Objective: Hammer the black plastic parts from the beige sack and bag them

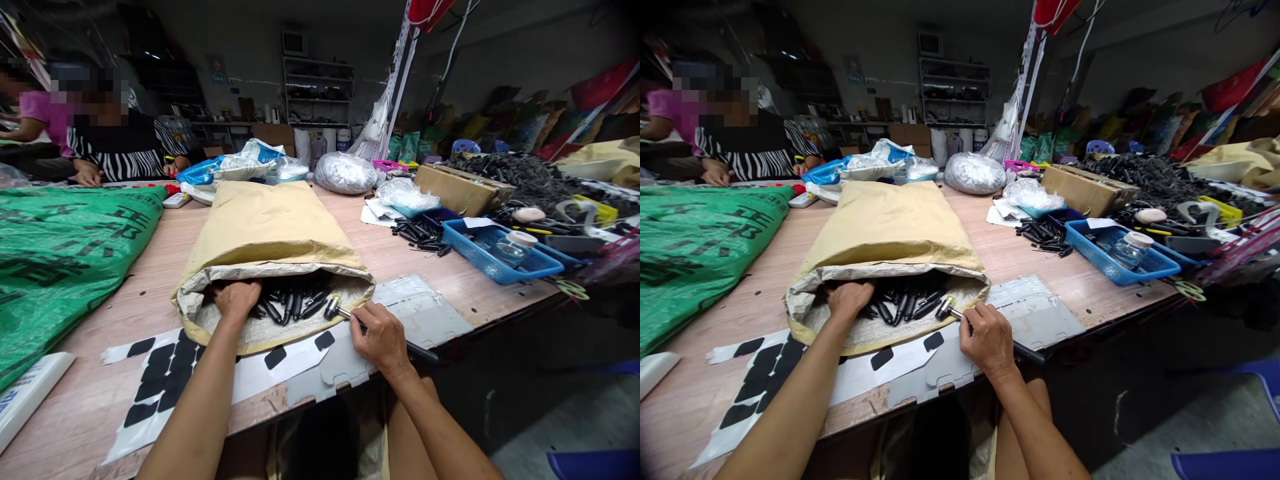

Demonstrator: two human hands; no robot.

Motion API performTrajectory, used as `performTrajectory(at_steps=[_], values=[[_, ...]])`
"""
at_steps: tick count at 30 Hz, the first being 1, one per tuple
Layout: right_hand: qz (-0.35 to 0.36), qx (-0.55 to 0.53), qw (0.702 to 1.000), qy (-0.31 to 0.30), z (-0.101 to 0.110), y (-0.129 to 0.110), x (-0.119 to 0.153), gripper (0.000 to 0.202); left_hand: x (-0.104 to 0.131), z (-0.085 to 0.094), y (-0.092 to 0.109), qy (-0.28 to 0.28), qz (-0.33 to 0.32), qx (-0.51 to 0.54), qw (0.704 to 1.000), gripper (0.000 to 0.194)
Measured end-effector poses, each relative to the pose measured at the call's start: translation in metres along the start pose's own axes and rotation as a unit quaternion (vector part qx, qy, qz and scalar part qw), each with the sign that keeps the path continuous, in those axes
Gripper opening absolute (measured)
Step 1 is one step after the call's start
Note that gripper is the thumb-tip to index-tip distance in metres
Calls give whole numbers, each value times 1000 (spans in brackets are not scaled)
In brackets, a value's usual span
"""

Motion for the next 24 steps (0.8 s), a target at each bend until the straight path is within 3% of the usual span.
performTrajectory(at_steps=[8, 12, 14, 16, 18, 21, 24], values=[[-2, 4, 1000, 7, 1, 0, 0, 13, 56, -18, 25, -2, -16, -31, 999, 67], [-2, 1, 1000, 5, 1, 1, 0, 13, 69, -16, 29, -9, -25, 16, 1000, 65], [-4, 1, 1000, 3, 1, 1, 0, 13, 76, -10, 25, 18, -38, 53, 998, 63], [-7, 2, 1000, 1, 2, 0, 0, 13, 87, 0, 18, 52, -108, 93, 988, 56], [-9, 4, 1000, -2, 2, 1, 0, 13, 101, 11, 9, 39, -238, 126, 962, 50], [-11, 6, 1000, -6, 2, 1, 1, 14, 126, 23, -6, -87, -422, 130, 893, 53], [-12, 7, 1000, -8, 2, 1, 1, 14, 140, 23, -15, -166, -471, 109, 860, 51]])
Point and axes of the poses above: each hand's wrist, its own x-axis away from the middle knuckle, its own z-axis out of the back of the hand, y = z × x, the point moved 1 cm from there along -x, towards the middle knuckle, and after that the axes turned 10 degrees about x, right-handed, at the moved point
